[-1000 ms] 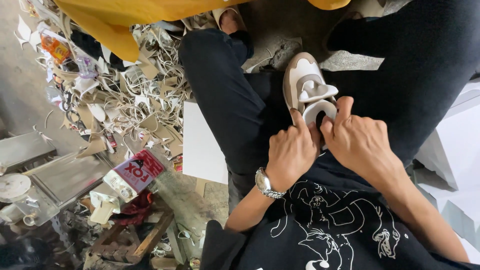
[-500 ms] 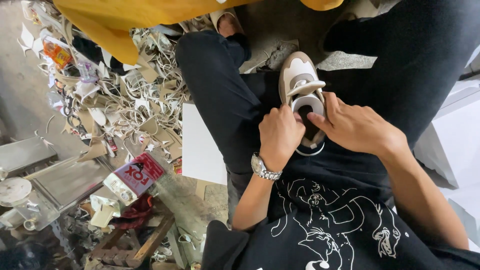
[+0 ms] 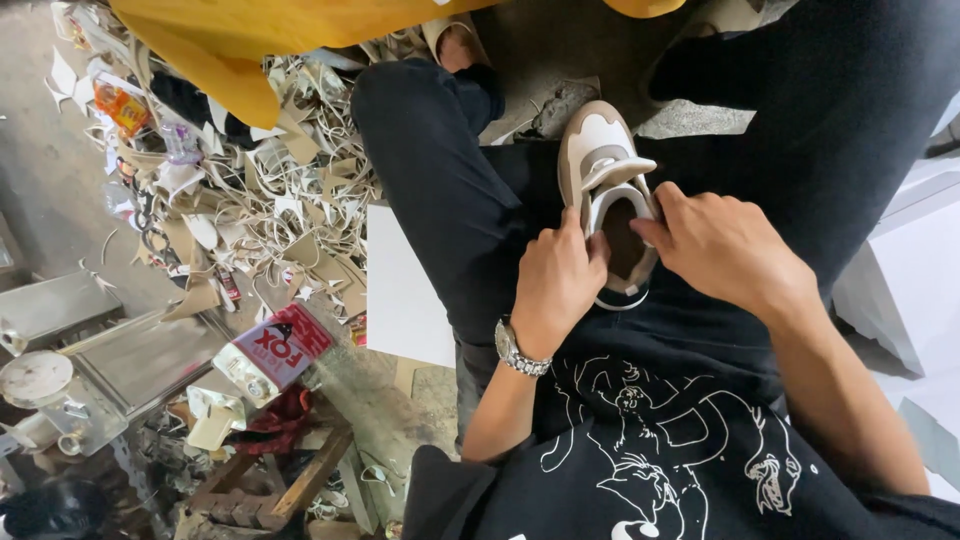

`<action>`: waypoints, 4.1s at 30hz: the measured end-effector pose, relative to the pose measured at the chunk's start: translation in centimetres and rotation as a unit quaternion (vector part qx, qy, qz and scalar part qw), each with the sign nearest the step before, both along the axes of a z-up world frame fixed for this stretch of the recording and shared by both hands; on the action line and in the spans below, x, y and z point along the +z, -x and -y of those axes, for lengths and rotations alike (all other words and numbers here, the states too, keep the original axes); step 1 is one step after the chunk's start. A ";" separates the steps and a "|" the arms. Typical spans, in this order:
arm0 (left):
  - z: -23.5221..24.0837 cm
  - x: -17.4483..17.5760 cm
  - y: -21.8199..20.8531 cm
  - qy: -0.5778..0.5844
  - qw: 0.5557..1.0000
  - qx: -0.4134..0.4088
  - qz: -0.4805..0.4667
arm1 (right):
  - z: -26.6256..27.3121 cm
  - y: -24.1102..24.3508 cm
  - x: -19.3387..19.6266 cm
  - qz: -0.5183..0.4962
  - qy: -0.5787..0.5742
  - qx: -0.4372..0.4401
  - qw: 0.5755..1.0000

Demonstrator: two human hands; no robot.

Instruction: Cleaning a sneaker with a cloth, inserting a foam form to maintain its shape, and placing it into a shoe box for packaging.

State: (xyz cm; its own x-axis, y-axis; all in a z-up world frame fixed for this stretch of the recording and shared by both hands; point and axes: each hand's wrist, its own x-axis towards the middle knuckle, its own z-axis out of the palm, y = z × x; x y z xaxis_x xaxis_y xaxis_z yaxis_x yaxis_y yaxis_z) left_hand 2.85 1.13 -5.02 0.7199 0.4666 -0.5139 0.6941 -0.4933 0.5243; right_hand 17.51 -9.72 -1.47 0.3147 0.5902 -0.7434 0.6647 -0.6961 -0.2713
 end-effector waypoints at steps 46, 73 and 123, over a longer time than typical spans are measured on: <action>-1.6 -5.7 -3.9 -0.197 0.920 0.017 0.339 | -0.9 2.4 -10.7 0.190 -0.594 -0.103 0.775; 0.2 -5.4 -3.0 -0.283 0.886 0.115 0.349 | -2.3 1.0 -10.4 0.179 -0.496 -0.078 0.846; 0.2 -4.9 0.4 0.082 0.870 0.059 0.482 | 1.2 3.7 -4.3 -0.029 -0.467 -0.166 0.868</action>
